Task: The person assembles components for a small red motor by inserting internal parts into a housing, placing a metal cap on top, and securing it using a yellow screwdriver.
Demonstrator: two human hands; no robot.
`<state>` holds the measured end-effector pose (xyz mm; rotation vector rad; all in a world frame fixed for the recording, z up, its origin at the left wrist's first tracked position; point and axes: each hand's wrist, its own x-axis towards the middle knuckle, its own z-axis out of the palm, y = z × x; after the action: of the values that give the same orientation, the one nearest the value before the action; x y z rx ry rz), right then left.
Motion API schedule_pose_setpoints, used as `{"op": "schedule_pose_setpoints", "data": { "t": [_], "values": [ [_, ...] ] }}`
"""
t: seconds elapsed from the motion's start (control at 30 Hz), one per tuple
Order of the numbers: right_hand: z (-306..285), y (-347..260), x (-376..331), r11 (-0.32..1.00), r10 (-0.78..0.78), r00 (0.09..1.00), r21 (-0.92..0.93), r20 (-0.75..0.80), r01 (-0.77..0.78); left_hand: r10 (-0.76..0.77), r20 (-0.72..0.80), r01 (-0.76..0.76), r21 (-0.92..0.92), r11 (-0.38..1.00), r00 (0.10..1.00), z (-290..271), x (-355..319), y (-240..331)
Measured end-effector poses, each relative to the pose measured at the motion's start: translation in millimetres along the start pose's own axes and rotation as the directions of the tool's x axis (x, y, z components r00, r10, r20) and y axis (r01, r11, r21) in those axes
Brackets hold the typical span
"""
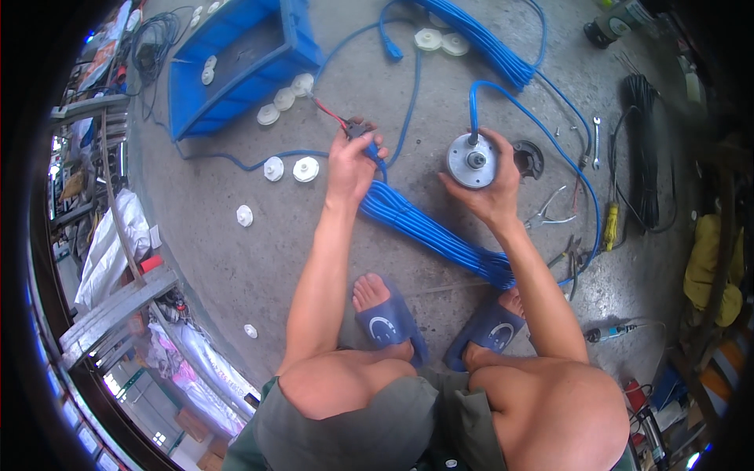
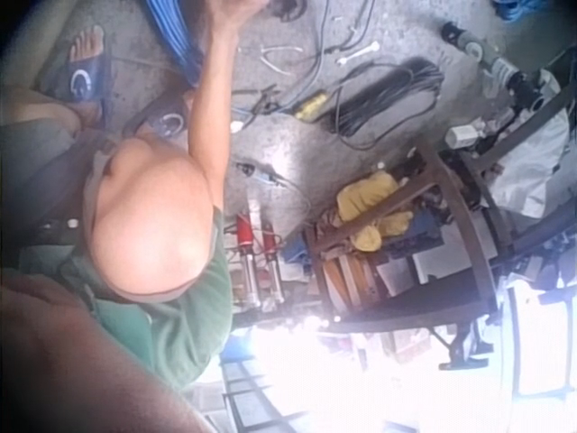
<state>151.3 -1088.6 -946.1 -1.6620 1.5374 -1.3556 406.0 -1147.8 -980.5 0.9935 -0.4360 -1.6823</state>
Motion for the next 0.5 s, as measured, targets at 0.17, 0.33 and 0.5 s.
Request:
{"op": "schedule_pose_setpoints", "data": {
  "t": [0.17,0.33,0.5],
  "values": [
    [0.7,-2.6,0.7,1.0,-0.022,1.0,-0.001,-0.004,0.022,0.088,0.091,-0.111,0.286,0.952,0.992,6.4,1.7,-0.1],
    [-1.6,1.2,2.1,0.997,-0.06,0.998,-0.038,0.001,0.06,0.257,0.133,-0.279,0.658,0.699,0.957,-0.2,1.3,1.3],
    [-1.6,2.5,1.1,0.995,-0.082,0.997,-0.053,-0.01,0.082,0.357,0.159,-0.363,0.686,0.631,0.921,-9.3,-2.2,-0.9]
  ]
}}
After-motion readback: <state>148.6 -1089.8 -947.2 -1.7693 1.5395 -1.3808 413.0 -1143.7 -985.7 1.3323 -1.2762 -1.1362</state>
